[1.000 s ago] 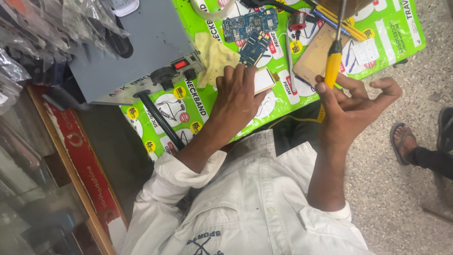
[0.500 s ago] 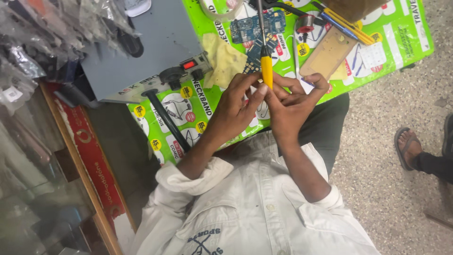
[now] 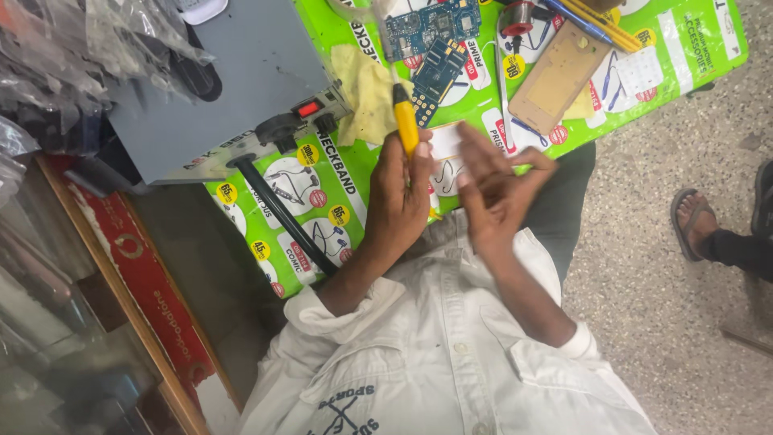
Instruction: The person opens a cardboard box and removes a small electronic component. They then use a soldering iron and solder wire to attach the component to a circuit board. The person carefully applies heat and solder to secure the connection.
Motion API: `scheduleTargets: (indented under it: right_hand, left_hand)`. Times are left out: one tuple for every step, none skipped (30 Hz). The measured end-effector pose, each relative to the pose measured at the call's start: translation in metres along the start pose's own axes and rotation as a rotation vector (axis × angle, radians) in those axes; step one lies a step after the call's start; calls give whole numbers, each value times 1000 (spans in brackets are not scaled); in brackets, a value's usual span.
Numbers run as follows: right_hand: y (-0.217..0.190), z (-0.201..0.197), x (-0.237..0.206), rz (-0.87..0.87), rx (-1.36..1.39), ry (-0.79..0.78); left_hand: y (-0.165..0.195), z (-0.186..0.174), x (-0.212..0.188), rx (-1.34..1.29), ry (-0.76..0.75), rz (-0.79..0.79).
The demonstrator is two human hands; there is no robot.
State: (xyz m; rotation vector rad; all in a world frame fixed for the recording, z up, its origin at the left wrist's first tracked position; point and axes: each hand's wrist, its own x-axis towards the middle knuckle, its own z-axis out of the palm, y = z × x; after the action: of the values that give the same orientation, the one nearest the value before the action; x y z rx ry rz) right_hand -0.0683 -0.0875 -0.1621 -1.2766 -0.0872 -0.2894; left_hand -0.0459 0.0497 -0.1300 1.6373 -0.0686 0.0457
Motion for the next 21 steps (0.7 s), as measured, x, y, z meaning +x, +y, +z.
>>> scheduleTargets:
  right_hand:
    - [-2,-9,5,-82,-231,25]
    - [-3,-16,9,-166,-460,47]
    - [-5,-22,12,-138,-575,28]
    - [-8,-29,14,-109,-689,9]
    - [-10,-31,16,-82,-802,-10]
    - [-9,-31,17,-60,-786,-21]
    - [-9,-31,17,-36,-771,-31]
    - [-9,-30,17,-13,-756,-41]
    - [-8,-28,18,-4,-751,-44]
    - [-6,-25,18,5,-745,-47]
    - [-5,-23,19,14,-740,-50]
    - [-3,-21,20,1,-752,-53]
    - [-2,-19,21,-14,-764,-56]
    - [0,-17,23,-31,-775,-58]
    - [0,-16,24,-3,-783,-59]
    - [0,-15,25,29,-793,-59]
    - [-1,-15,26,58,-803,-62]
    - [-1,-14,27,71,-767,-67]
    - [-3,-14,27,86,-733,-71]
    - [-4,-14,27,98,-698,-76]
    - [-4,-14,27,21,-749,-84]
  left_hand:
    - [0,-1,-2,-4,-8,-53]
    - [0,-3,-3,-7,-15,-104]
    - [-1,-5,-4,-11,-23,-156]
    - [-2,-7,-4,97,-28,-84]
    - [-3,-9,-2,205,-35,-9]
    - [-4,-11,-1,315,-44,66]
    - [-5,-12,0,349,-50,71]
    - [-5,-13,1,383,-56,77]
    - [-5,-13,1,417,-60,82]
    - [-5,-14,1,455,-44,97]
    - [-5,-14,1,493,-27,113]
    - [-4,-15,1,532,-11,128]
    - [-4,-15,1,540,-7,149]
    - [-5,-15,1,550,-2,174]
    - [-5,-16,1,559,2,195]
    - [-7,-15,1,555,-25,169]
    - [-9,-15,1,551,-50,143]
    - [-11,-15,2,547,-73,120]
    - [-13,-14,1,552,-98,86]
    - [-15,-13,1,558,-122,55]
    - [-17,-11,1,565,-145,25]
